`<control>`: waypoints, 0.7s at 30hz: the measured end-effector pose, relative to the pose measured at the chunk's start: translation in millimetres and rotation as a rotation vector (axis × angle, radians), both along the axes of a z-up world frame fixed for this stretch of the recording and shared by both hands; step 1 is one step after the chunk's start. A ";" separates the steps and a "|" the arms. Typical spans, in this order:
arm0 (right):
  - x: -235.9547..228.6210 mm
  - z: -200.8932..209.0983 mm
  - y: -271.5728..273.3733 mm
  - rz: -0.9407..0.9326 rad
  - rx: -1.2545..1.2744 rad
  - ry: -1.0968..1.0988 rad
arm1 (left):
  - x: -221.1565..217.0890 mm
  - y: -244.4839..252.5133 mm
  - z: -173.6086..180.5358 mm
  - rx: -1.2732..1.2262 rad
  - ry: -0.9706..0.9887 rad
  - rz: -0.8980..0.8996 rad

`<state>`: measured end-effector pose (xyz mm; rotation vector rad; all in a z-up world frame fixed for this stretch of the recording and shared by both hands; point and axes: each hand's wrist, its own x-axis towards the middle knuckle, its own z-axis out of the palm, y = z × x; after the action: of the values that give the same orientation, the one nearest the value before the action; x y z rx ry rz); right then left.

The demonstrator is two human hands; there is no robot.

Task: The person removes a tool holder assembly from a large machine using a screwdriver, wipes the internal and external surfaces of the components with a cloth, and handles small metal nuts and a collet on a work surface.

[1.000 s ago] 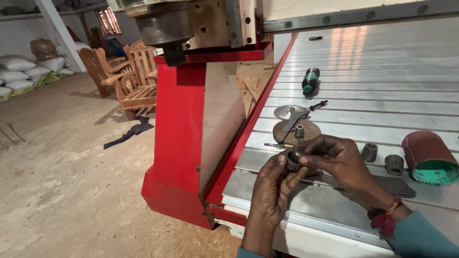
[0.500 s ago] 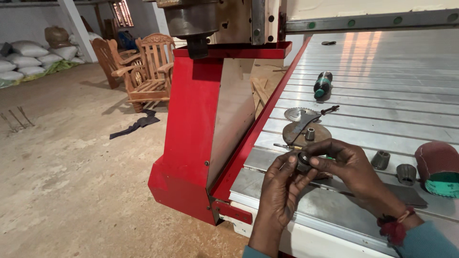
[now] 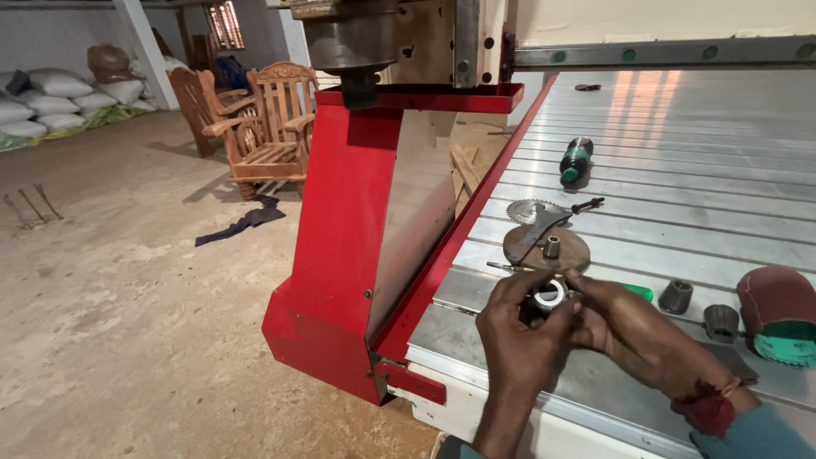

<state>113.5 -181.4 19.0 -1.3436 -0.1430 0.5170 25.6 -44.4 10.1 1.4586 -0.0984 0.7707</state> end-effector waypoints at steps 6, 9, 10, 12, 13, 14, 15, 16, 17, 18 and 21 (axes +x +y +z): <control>14.4 -14.7 -8.3 0.027 0.230 0.052 | 3.2 6.9 3.1 -0.012 0.013 0.020; 18.2 -11.2 -9.8 -0.126 0.241 0.040 | 8.4 9.0 -5.5 -0.128 0.000 -0.035; 17.3 -8.6 -9.9 -0.162 0.263 0.019 | 9.6 9.6 -7.1 -0.135 -0.015 -0.041; 13.4 -1.8 -9.1 -0.181 0.251 -0.037 | 8.8 10.1 -9.9 -0.061 0.036 -0.014; 10.7 1.6 -8.0 -0.164 0.216 -0.072 | 8.6 10.3 -11.1 -0.024 0.059 0.000; 7.8 5.1 -6.8 -0.146 0.182 -0.106 | 9.4 10.8 -11.8 -0.033 0.073 0.007; 5.3 8.2 -5.0 -0.144 0.161 -0.111 | 10.5 11.8 -12.7 -0.041 0.087 0.013; 3.1 10.7 -2.9 -0.142 0.141 -0.117 | 11.5 12.6 -13.8 -0.050 0.102 0.020; 1.4 12.9 -1.1 -0.138 0.120 -0.125 | 12.5 13.5 -14.5 -0.095 0.073 0.016; -0.7 13.3 -0.8 -0.132 0.116 -0.130 | 13.2 14.2 -15.2 -0.140 0.044 0.012; 0.9 8.6 -2.3 -0.094 0.096 -0.169 | 15.5 17.2 -16.9 -0.320 -0.004 -0.089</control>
<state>114.4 -183.7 27.5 -1.2930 -0.2391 0.3138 41.1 -27.3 -6.8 1.1414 -0.0399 0.6817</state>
